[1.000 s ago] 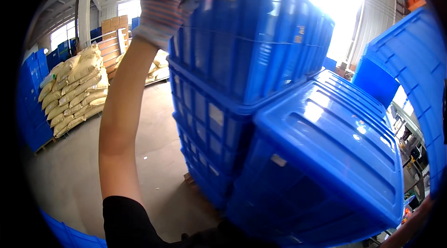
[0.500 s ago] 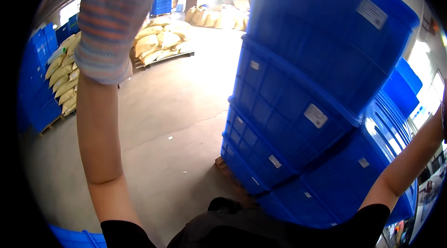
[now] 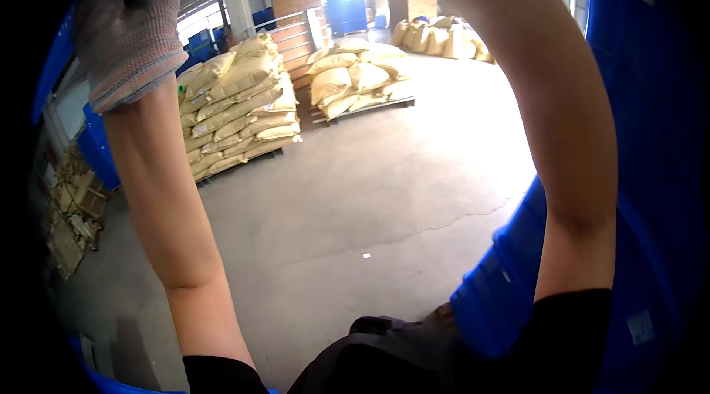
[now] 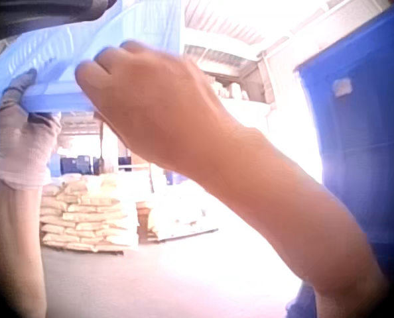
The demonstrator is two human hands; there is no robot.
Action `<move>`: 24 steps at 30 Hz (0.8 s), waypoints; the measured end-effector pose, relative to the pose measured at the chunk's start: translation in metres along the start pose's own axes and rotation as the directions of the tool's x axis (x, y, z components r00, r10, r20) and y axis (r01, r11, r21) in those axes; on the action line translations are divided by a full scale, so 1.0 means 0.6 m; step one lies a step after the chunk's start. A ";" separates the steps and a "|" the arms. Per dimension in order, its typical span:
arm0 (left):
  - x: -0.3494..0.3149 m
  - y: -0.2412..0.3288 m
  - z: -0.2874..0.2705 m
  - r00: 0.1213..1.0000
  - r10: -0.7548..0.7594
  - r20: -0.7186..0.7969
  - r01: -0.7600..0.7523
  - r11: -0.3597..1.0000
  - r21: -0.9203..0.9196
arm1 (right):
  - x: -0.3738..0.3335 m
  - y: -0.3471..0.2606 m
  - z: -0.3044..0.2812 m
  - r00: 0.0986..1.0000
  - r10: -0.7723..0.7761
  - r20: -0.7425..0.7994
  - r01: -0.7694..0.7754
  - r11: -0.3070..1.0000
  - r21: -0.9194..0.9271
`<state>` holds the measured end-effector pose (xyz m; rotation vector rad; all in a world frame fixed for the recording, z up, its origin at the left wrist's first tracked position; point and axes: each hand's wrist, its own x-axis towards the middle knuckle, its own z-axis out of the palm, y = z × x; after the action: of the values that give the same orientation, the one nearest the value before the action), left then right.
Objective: The person retrieves a blue plastic crate from a stack and places it on a workbench. They then repeatedly pick up blue circular plastic reels from a pile, inspect them, and place them into the crate one by one.
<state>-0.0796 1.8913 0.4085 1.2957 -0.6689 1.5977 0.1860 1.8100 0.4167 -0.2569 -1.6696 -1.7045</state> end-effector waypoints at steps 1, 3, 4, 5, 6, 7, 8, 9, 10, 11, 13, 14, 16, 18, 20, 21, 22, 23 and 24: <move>0.017 0.003 -0.023 0.999 -0.012 0.052 0.009 0.998 0.063 | -0.012 0.005 0.063 0.997 0.043 -0.066 -0.040 0.998 0.050; 0.061 0.040 -0.112 0.999 -0.042 0.001 0.040 0.969 0.245 | -0.035 0.012 0.169 0.966 0.127 -0.224 -0.092 0.983 0.158; 0.066 0.034 -0.139 0.999 -0.032 -0.011 0.034 0.965 0.260 | -0.059 0.019 0.213 0.950 0.144 -0.278 -0.089 0.975 0.202; 0.082 0.023 -0.178 0.999 -0.027 -0.024 0.033 0.961 0.275 | -0.084 0.028 0.254 0.930 0.166 -0.327 -0.086 0.966 0.243; 0.067 -0.043 -0.242 0.999 -0.016 -0.035 0.022 0.985 0.172 | -0.142 0.037 0.295 0.938 0.147 -0.313 -0.065 0.964 0.260; 0.062 -0.092 -0.251 1.000 -0.009 -0.013 0.010 0.993 0.118 | -0.193 0.057 0.308 0.958 0.182 -0.222 -0.103 0.940 0.324; 0.037 -0.162 -0.268 0.914 0.374 0.158 -0.334 0.471 0.817 | -0.232 0.083 0.333 0.967 0.217 -0.131 -0.152 0.909 0.388; 0.024 -0.220 -0.291 0.888 0.344 0.307 -0.407 0.271 0.872 | -0.290 0.106 0.355 0.955 0.234 -0.181 -0.154 0.915 0.373; 0.025 -0.271 -0.305 0.845 0.288 0.450 -0.487 0.070 0.871 | -0.348 0.134 0.378 0.941 0.245 -0.233 -0.156 0.925 0.345; 0.022 -0.321 -0.322 0.791 0.205 0.577 -0.561 -0.134 0.817 | -0.409 0.149 0.393 0.935 0.261 -0.242 -0.180 0.933 0.312; 0.038 -0.403 -0.337 0.630 0.007 0.776 -0.676 -0.487 0.553 | -0.499 0.163 0.399 0.894 0.361 -0.267 -0.286 0.916 0.282; 0.059 -0.446 -0.355 0.548 -0.090 0.831 -0.686 -0.617 0.385 | -0.539 0.168 0.401 0.882 0.397 -0.254 -0.338 0.909 0.246; 0.111 -0.558 -0.391 0.422 -0.106 0.901 -0.760 -0.582 0.288 | -0.608 0.181 0.406 0.846 0.482 -0.228 -0.467 0.876 0.118; 0.105 -0.753 -0.433 0.467 0.059 0.882 -0.838 -0.287 0.463 | -0.721 0.221 0.353 0.894 0.448 -0.018 -0.442 0.874 -0.205; 0.099 -0.901 -0.414 0.474 0.195 0.859 -0.870 -0.046 0.491 | -0.800 0.255 0.306 0.895 0.439 0.075 -0.377 0.837 -0.395; 0.079 -0.993 -0.375 0.572 0.286 0.769 -0.820 0.221 0.528 | -0.842 0.272 0.268 0.881 0.449 0.152 -0.318 0.797 -0.514; 0.066 -1.063 -0.350 0.654 0.345 0.673 -0.745 0.450 0.493 | -0.861 0.296 0.225 0.853 0.498 0.156 -0.370 0.789 -0.491; 0.070 -1.133 -0.320 0.789 0.322 0.523 -0.552 0.745 0.374 | -0.877 0.321 0.203 0.827 0.546 0.133 -0.437 0.774 -0.457; 0.069 -1.189 -0.298 0.793 0.343 0.503 -0.550 0.757 0.352 | -0.897 0.358 0.176 0.886 0.441 0.145 -0.300 0.783 -0.545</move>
<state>0.4860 2.3494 0.2949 1.9995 -0.9404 1.9963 0.6673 2.1191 0.2762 -1.0475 -1.1886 -1.8178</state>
